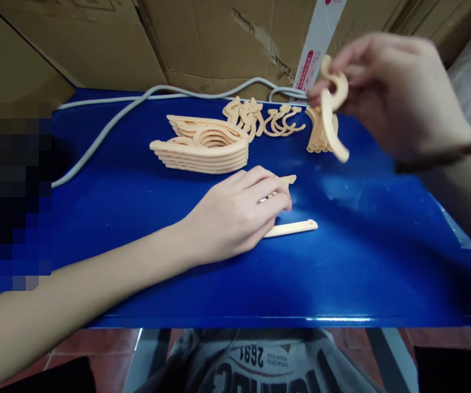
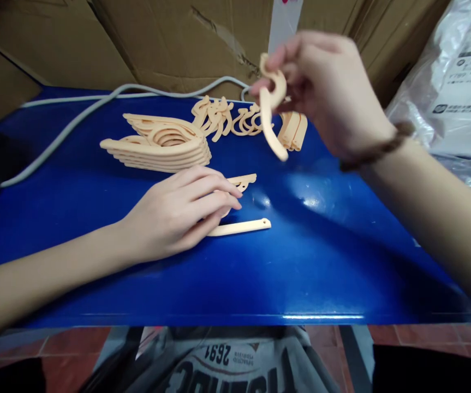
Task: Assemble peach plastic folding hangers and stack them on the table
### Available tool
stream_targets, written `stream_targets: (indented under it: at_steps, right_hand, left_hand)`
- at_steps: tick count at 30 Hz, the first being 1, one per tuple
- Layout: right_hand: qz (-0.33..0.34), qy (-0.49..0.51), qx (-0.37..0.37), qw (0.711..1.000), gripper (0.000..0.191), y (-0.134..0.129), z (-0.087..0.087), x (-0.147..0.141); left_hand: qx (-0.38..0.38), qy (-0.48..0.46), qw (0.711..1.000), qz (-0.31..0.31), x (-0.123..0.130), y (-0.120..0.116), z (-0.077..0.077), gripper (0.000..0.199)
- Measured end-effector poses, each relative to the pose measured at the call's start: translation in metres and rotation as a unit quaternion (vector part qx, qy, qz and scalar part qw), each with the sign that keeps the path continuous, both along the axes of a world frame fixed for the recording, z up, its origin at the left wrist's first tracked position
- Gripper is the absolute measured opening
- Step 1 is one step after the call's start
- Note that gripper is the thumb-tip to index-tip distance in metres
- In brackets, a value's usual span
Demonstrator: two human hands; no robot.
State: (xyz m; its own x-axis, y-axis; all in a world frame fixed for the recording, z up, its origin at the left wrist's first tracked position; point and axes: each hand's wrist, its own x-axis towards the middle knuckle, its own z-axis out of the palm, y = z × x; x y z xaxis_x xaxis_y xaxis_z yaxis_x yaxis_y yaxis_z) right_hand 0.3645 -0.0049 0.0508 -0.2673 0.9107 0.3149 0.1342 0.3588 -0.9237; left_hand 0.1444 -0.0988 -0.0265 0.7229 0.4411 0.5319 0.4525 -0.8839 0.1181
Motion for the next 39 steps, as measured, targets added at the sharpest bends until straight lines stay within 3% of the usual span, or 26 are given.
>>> stream_targets:
  at_steps: [2,5,9,13,16,24,29,34,39]
  right_hand:
    - [0.030,0.038,-0.100,0.994,0.027,-0.030,-0.009,0.019]
    - [0.010,-0.071,-0.083,0.994,0.002,-0.059,-0.021,0.039]
    - [0.010,-0.226,0.061,0.972,0.022,-0.074,-0.033,0.050]
    - [0.001,-0.401,0.218,0.890,0.020,-0.077,-0.043,0.055]
    - [0.024,-0.441,0.250,0.862,0.021,-0.077,-0.048,0.058]
    - [0.042,-0.426,0.265,0.864,0.017,-0.073,-0.057,0.061]
    - [0.019,-0.417,0.242,0.876,0.018,-0.079,-0.053,0.059]
    - [0.019,-0.415,0.257,0.873,0.027,-0.081,-0.051,0.057]
    - [0.082,-0.435,0.236,0.865,0.038,-0.079,-0.057,0.057]
  left_hand:
    - [-0.017,-0.009,1.000,0.017,-0.001,0.000,0.000,0.022]
    - [-0.063,-0.013,0.997,0.049,-0.001,0.000,-0.001,0.021]
    - [-0.142,-0.008,0.986,0.082,0.000,0.001,-0.001,0.020]
    - [-0.185,-0.011,0.979,0.085,-0.001,0.002,-0.001,0.021]
    - [-0.199,-0.016,0.976,0.085,-0.003,0.003,-0.002,0.021]
    - [-0.213,-0.025,0.973,0.086,-0.003,0.003,-0.002,0.021]
    - [-0.172,-0.009,0.981,0.088,-0.003,0.002,-0.002,0.023]
    - [-0.148,0.006,0.988,0.032,-0.001,0.000,-0.001,0.028]
    - [-0.165,0.032,0.986,-0.020,0.002,-0.002,-0.001,0.020]
